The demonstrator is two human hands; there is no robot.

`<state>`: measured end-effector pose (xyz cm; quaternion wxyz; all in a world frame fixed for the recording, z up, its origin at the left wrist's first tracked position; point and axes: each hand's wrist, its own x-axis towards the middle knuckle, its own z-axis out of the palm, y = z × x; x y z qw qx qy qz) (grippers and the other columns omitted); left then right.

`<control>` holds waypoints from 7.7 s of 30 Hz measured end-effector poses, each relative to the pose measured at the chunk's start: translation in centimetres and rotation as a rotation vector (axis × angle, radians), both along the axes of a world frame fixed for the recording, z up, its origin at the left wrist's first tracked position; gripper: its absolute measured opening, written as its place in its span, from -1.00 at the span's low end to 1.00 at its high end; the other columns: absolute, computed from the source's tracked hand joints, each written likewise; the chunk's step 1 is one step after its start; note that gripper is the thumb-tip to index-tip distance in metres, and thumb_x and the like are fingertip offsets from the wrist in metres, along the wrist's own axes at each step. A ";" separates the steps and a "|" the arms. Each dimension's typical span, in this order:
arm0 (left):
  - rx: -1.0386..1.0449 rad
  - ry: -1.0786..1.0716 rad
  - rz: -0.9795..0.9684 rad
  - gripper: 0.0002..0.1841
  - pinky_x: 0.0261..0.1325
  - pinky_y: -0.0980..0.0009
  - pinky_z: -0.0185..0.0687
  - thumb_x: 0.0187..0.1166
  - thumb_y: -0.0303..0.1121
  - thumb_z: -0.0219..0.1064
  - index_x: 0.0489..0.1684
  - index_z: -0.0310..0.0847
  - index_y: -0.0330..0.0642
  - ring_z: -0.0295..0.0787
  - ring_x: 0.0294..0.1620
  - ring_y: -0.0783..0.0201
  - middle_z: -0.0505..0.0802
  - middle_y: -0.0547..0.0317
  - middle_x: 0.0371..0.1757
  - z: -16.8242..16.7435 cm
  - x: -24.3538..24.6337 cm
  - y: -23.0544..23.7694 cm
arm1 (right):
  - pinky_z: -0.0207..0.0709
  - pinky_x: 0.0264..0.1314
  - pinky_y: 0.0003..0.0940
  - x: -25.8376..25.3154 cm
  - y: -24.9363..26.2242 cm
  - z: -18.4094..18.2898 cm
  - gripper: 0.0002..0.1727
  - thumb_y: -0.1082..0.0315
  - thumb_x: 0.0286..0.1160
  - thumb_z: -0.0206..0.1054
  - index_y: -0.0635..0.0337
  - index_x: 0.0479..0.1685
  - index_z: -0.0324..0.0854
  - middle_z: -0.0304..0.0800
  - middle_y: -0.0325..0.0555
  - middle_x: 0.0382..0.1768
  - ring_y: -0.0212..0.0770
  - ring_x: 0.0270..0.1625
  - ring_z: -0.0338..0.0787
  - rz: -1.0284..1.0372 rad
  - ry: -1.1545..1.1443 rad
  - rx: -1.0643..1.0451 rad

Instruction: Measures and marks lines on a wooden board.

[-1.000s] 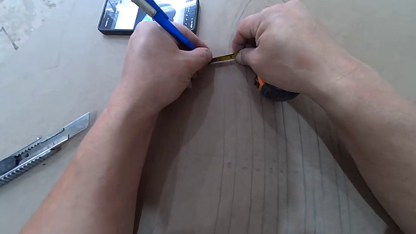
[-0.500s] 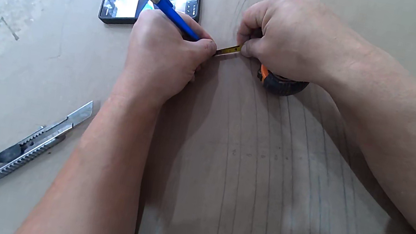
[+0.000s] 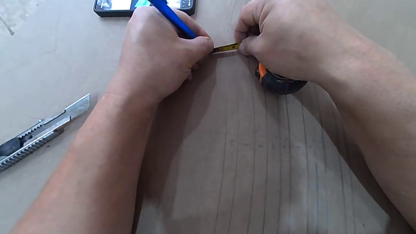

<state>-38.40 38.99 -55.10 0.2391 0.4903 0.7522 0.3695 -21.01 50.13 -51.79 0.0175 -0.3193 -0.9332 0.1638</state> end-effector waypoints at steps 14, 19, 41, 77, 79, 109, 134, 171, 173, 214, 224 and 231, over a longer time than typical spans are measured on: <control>0.005 -0.018 -0.030 -0.97 -0.63 0.53 0.68 0.46 -0.31 0.57 -0.30 0.86 0.01 0.74 -0.64 0.47 0.85 0.36 -0.53 0.2 1.0 -1.7 | 0.57 -0.16 -0.23 1.1 -1.9 0.1 -0.83 0.21 0.68 0.29 -0.18 -0.22 0.81 0.78 -0.43 -0.31 -0.40 -0.19 0.74 -0.014 -0.004 -0.030; 0.003 -0.004 -0.054 -0.96 -0.63 0.53 0.67 0.47 -0.29 0.55 -0.30 0.86 0.02 0.74 -0.63 0.48 0.85 0.38 -0.52 0.2 1.2 -2.5 | 0.58 -0.15 -0.21 1.6 -2.8 0.1 -0.83 0.21 0.68 0.29 -0.17 -0.20 0.81 0.78 -0.42 -0.29 -0.39 -0.17 0.74 -0.022 -0.003 -0.036; 0.027 -0.036 -0.119 -0.96 -0.65 0.54 0.64 0.46 -0.31 0.56 -0.31 0.84 -0.01 0.73 -0.64 0.48 0.85 0.37 -0.52 -0.1 2.8 -6.3 | 0.57 -0.18 -0.25 3.7 -7.4 0.4 -0.84 0.17 0.68 0.31 -0.21 -0.20 0.81 0.79 -0.45 -0.30 -0.42 -0.19 0.74 -0.082 -0.036 -0.046; 0.020 -0.013 -0.198 -0.96 -0.63 0.53 0.67 0.46 -0.29 0.56 -0.29 0.84 0.05 0.74 -0.62 0.50 0.85 0.40 -0.51 0.0 4.9 -12.5 | 0.58 -0.21 -0.28 6.7 -14.8 0.2 -0.85 0.18 0.69 0.31 -0.20 -0.20 0.80 0.78 -0.46 -0.32 -0.44 -0.22 0.74 -0.161 -0.012 -0.071; 0.024 -0.012 -0.200 -0.96 -0.64 0.53 0.67 0.45 -0.28 0.56 -0.30 0.85 0.06 0.75 -0.62 0.49 0.86 0.40 -0.51 -0.1 4.9 -12.9 | 0.59 -0.22 -0.30 6.8 -15.3 0.2 -0.86 0.17 0.69 0.32 -0.22 -0.18 0.80 0.79 -0.48 -0.31 -0.46 -0.22 0.75 -0.165 -0.025 -0.073; 0.012 -0.023 -0.260 -0.97 -0.71 0.51 0.60 0.49 -0.25 0.54 -0.25 0.84 0.11 0.71 -0.66 0.45 0.86 0.43 -0.49 -0.3 6.3 -19.4 | 0.50 -0.39 -0.38 9.2 -22.5 -0.5 -0.86 0.17 0.63 0.32 -0.28 -0.23 0.79 0.75 -0.55 -0.38 -0.51 -0.32 0.70 -0.218 0.026 -0.054; 0.009 -0.019 -0.323 -0.96 -0.68 0.60 0.57 0.51 -0.19 0.48 -0.24 0.84 0.19 0.68 -0.63 0.55 0.83 0.56 -0.48 -0.2 7.0 -24.1 | 0.47 -0.43 -0.44 10.7 -28.3 -1.2 -0.84 0.20 0.63 0.28 -0.19 -0.20 0.79 0.69 -0.47 -0.36 -0.45 -0.31 0.70 -0.188 0.054 0.003; 0.273 -0.161 0.169 -0.92 -0.50 0.48 0.71 0.58 -0.22 0.45 -0.19 0.87 0.10 0.75 -0.52 0.45 0.85 0.43 -0.44 -1.3 -0.7 -4.2 | 0.65 -0.38 -0.61 4.5 -2.0 -3.3 -0.90 0.15 0.54 0.37 -0.25 -0.16 0.81 0.77 -0.61 -0.26 -0.59 -0.33 0.71 -0.116 0.456 -0.240; 0.283 -0.175 0.163 -0.89 -0.50 0.48 0.72 0.57 -0.19 0.44 -0.20 0.88 0.12 0.75 -0.53 0.46 0.85 0.45 -0.46 -1.6 -0.9 -4.1 | 0.65 -0.40 -0.62 4.6 -2.0 -3.5 -0.91 0.12 0.53 0.39 -0.27 -0.16 0.81 0.77 -0.61 -0.26 -0.58 -0.34 0.71 -0.135 0.493 -0.281; 0.156 -0.218 0.114 -0.92 -0.49 0.42 0.80 0.58 -0.37 0.46 -0.12 0.85 -0.07 0.83 -0.50 0.32 0.90 0.24 -0.39 -0.6 -2.2 -3.4 | 0.65 -0.09 -0.36 -2.9 2.3 -0.2 -0.89 0.17 0.63 0.39 -0.22 -0.15 0.85 0.84 -0.50 -0.22 -0.50 -0.14 0.77 0.119 0.022 -0.114; 0.140 -0.151 0.084 -0.95 -0.55 0.45 0.78 0.55 -0.31 0.50 -0.21 0.85 -0.03 0.81 -0.55 0.37 0.89 0.30 -0.44 -0.8 -2.0 -2.7 | 0.63 -0.16 -0.40 -2.4 2.3 -0.2 -0.90 0.18 0.62 0.40 -0.22 -0.20 0.84 0.83 -0.51 -0.29 -0.53 -0.21 0.75 0.149 0.025 -0.094; 0.143 -0.112 0.049 -0.96 -0.60 0.46 0.78 0.51 -0.32 0.49 -0.27 0.85 -0.02 0.81 -0.59 0.40 0.88 0.33 -0.49 -0.9 -2.3 -1.5 | 0.63 -0.19 -0.43 -2.4 2.1 -0.3 -0.89 0.21 0.63 0.39 -0.20 -0.21 0.83 0.82 -0.50 -0.31 -0.53 -0.24 0.75 0.119 0.035 -0.060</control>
